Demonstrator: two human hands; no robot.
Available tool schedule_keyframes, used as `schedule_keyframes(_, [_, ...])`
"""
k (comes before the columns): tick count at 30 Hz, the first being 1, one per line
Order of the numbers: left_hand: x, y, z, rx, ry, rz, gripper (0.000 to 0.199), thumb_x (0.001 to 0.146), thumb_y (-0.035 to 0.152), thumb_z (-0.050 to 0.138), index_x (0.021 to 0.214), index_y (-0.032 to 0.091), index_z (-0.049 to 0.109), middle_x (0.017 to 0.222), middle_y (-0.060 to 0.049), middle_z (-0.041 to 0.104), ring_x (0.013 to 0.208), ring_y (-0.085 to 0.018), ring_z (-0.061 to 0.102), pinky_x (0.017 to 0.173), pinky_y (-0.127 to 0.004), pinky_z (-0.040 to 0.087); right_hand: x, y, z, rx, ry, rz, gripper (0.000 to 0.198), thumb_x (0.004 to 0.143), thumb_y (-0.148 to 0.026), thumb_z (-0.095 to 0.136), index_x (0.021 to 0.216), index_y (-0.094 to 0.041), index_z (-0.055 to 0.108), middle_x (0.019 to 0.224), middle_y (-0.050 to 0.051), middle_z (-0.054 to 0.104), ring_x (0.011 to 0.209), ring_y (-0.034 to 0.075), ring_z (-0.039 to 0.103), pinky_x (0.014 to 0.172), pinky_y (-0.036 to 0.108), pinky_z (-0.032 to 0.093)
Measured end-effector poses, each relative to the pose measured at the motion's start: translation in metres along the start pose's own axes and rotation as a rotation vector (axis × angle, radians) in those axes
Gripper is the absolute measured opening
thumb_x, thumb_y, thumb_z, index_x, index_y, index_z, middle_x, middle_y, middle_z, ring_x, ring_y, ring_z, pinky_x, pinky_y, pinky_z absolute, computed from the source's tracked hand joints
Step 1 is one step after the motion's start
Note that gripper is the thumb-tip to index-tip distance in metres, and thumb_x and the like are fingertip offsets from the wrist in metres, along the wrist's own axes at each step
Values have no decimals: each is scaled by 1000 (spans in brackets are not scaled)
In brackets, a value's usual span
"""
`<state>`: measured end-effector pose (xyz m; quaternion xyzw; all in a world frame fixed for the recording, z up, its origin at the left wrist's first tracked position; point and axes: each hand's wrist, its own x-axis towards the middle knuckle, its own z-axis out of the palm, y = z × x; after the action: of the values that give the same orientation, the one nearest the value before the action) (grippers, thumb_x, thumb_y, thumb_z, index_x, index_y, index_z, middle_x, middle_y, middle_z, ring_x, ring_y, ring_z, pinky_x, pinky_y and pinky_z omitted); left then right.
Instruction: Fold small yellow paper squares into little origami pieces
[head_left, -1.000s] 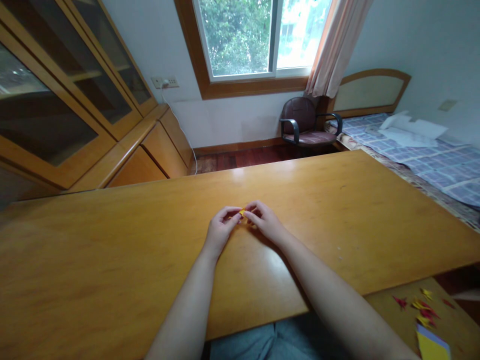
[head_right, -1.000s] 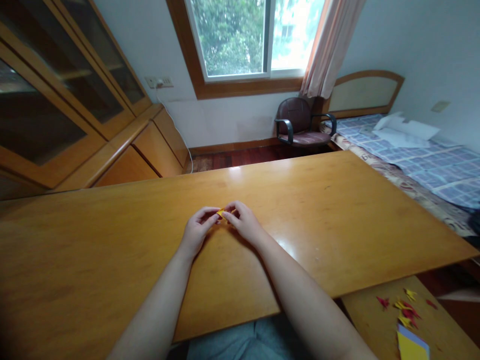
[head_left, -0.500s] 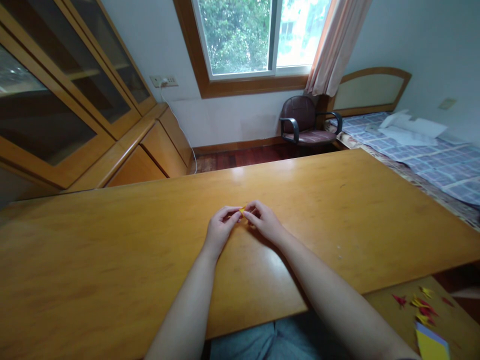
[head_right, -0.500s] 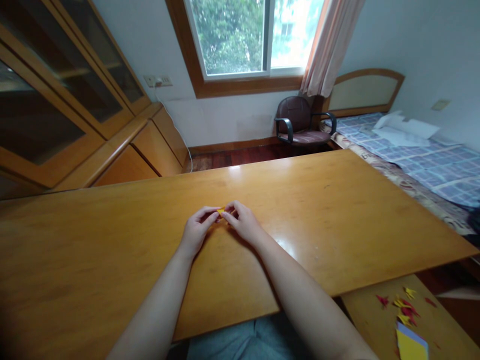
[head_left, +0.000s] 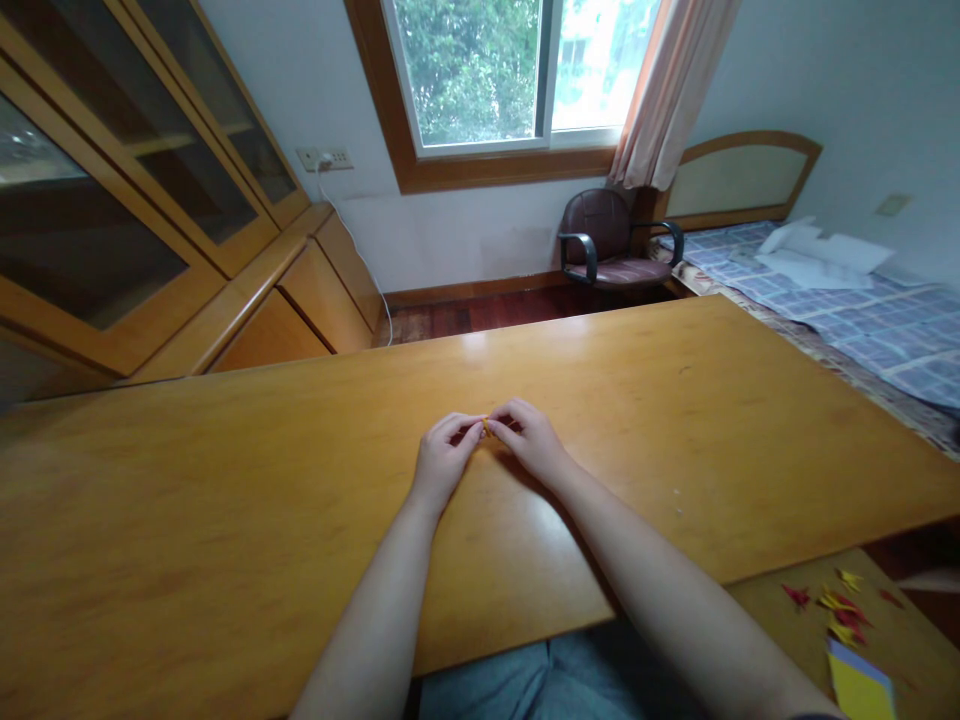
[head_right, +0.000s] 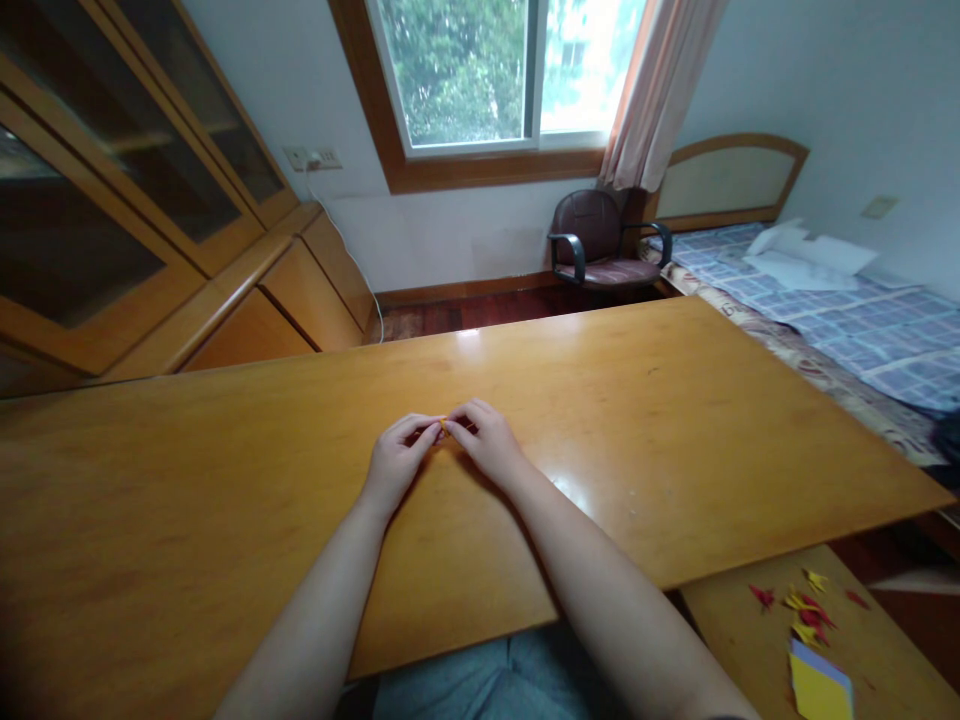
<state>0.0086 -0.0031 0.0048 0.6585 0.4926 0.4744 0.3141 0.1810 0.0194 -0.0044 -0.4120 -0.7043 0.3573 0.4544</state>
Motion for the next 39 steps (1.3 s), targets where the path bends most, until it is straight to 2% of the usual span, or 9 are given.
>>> schedule_keyframes(10, [-1,2,0,71,-9,48,18,91,33,62,93,21,76,90,-4,73,84,-18,66,77,-28,50,-2,-5,-3,-16,15,51,17,91,-32,62,85,-19,70,81,4,73,75,17,65,73,30,50])
schedule_keyframes(25, [-3,2,2,257,-2,172,16,92,29,59,91,23,74,86,-5,72,83,-19,67,78,-29,49,-3,-4,0,-47,40,75,11,84,-28,65,80,-19,70,80,5,73,72,17,66,70,29,52])
schedule_keyframes(39, [-4,1,2,291,-17,188,17,93,28,57,92,23,73,88,-5,73,83,-19,67,79,-29,50,-2,-4,0,-52,36,91,11,83,-27,64,78,-18,69,76,4,71,69,16,64,67,28,50])
